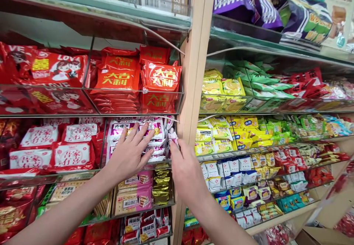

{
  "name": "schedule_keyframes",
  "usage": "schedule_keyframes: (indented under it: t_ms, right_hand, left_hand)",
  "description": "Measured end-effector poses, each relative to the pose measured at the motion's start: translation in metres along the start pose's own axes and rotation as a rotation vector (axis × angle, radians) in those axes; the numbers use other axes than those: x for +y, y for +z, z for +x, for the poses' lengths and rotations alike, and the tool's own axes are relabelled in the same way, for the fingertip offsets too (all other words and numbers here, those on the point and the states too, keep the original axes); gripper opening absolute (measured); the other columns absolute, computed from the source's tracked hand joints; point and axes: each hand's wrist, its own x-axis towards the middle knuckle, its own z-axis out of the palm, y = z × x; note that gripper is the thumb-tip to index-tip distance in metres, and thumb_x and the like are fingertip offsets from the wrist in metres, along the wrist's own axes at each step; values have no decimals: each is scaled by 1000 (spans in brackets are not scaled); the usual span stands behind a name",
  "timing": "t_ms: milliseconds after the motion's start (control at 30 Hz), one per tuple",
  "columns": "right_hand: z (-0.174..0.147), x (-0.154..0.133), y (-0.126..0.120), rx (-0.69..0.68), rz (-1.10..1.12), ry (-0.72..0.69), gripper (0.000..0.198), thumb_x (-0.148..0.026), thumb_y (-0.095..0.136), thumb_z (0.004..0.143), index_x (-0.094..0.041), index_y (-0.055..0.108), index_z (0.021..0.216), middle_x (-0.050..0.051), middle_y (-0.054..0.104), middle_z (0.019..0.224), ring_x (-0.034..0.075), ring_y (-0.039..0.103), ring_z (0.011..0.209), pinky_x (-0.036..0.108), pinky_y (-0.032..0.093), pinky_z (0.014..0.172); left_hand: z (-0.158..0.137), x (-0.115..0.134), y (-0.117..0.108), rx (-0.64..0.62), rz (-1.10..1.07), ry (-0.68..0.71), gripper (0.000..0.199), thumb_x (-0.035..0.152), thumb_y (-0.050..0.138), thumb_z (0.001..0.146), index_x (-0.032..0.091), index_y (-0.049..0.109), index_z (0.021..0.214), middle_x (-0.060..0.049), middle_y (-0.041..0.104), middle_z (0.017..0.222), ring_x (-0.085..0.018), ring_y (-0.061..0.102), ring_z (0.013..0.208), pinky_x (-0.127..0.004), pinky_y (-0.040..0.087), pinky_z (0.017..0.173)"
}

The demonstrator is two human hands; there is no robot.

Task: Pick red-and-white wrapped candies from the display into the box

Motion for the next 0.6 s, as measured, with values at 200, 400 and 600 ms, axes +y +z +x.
schedule_keyframes:
  t_ms: [200, 400, 600]
  right_hand:
    - [32, 3, -24, -156, -155, -76, 46, 0, 35, 74, -7, 53, 116, 17, 59, 110, 26, 56, 101, 44, 49, 87]
    - [63, -21, -24, -388, -489, -198, 35, 5, 38, 66, -6, 66, 83, 19, 63, 81, 31, 58, 80, 44, 51, 68]
    - [81, -28, -6, -567, -534, -231, 30, 8, 41, 67, -7, 67, 71, 15, 61, 67, 25, 58, 62, 37, 47, 55]
  left_hand:
    - [-3, -1, 2, 17, -42, -2, 51, 38, 36, 87, 21, 32, 135, -12, 30, 145, -37, 23, 131, -59, 18, 105]
    - [-4, -1, 5, 30, -80, 2, 50, 36, 39, 86, 20, 34, 133, -12, 30, 145, -38, 24, 131, -59, 18, 105]
    - [-3, -2, 5, 43, -90, -3, 51, 36, 39, 86, 20, 33, 134, -12, 30, 145, -38, 23, 131, -58, 16, 106]
